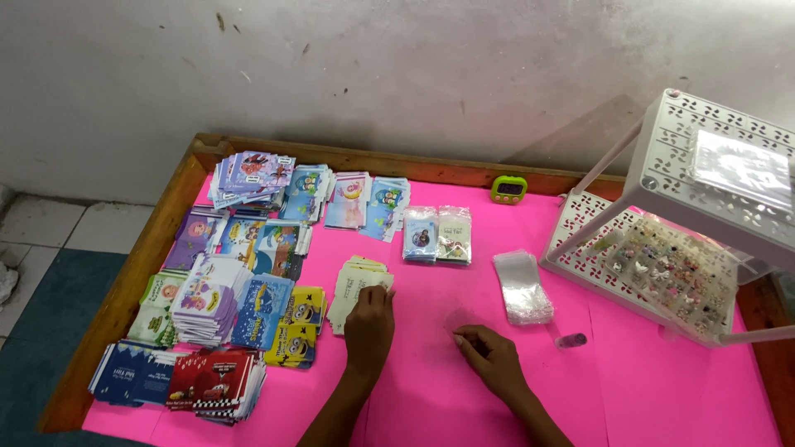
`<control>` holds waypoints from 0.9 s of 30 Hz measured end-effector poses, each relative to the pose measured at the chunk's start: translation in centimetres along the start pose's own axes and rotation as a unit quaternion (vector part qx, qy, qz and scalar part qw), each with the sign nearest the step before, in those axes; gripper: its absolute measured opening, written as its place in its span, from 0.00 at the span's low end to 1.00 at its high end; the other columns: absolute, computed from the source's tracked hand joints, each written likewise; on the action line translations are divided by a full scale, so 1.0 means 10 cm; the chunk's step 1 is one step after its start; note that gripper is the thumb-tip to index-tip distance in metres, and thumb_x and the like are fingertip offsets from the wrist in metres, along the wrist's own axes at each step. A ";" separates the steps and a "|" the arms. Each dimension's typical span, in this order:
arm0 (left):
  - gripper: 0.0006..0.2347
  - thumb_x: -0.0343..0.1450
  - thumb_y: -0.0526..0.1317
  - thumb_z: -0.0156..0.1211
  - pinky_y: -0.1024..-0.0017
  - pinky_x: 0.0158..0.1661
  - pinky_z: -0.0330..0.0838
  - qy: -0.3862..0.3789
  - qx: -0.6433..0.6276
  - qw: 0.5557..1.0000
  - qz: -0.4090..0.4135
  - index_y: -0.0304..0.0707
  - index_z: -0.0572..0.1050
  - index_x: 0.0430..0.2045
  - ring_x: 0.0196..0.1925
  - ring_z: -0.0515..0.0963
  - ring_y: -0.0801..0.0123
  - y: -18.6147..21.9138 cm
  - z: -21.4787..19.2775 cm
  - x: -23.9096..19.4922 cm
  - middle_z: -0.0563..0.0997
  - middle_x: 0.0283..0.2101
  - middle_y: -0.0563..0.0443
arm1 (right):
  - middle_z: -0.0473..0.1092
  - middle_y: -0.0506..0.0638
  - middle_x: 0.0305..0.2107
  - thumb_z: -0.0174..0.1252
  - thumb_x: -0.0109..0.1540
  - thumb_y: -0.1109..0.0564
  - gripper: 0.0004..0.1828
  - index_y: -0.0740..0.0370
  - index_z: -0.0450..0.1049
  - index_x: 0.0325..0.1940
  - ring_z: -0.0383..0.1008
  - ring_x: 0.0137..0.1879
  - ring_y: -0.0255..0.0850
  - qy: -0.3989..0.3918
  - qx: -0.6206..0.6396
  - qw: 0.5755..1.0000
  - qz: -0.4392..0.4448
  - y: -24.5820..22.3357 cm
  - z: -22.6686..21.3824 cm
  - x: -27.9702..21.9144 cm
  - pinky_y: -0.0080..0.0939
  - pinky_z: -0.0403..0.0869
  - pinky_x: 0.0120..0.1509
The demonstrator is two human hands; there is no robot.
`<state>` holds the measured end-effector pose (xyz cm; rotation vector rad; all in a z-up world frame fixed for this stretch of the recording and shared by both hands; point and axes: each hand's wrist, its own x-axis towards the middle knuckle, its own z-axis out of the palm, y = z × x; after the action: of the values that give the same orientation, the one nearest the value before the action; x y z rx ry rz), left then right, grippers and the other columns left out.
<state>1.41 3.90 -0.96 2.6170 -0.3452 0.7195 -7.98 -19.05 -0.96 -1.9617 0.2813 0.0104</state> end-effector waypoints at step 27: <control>0.18 0.75 0.42 0.59 0.51 0.64 0.63 -0.171 -0.194 0.923 0.284 0.33 0.73 0.58 0.70 0.67 0.47 0.41 0.25 -0.24 0.75 0.63 0.41 | 0.75 0.55 0.48 0.65 0.62 0.54 0.23 0.62 0.65 0.57 0.76 0.54 0.46 0.375 0.042 0.922 0.083 -0.04 -0.76 -0.32 0.45 0.76 0.62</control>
<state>-0.91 -0.56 -2.87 2.2466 -1.2506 0.2991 -11.94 -25.21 2.91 -1.7756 0.9319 -0.6448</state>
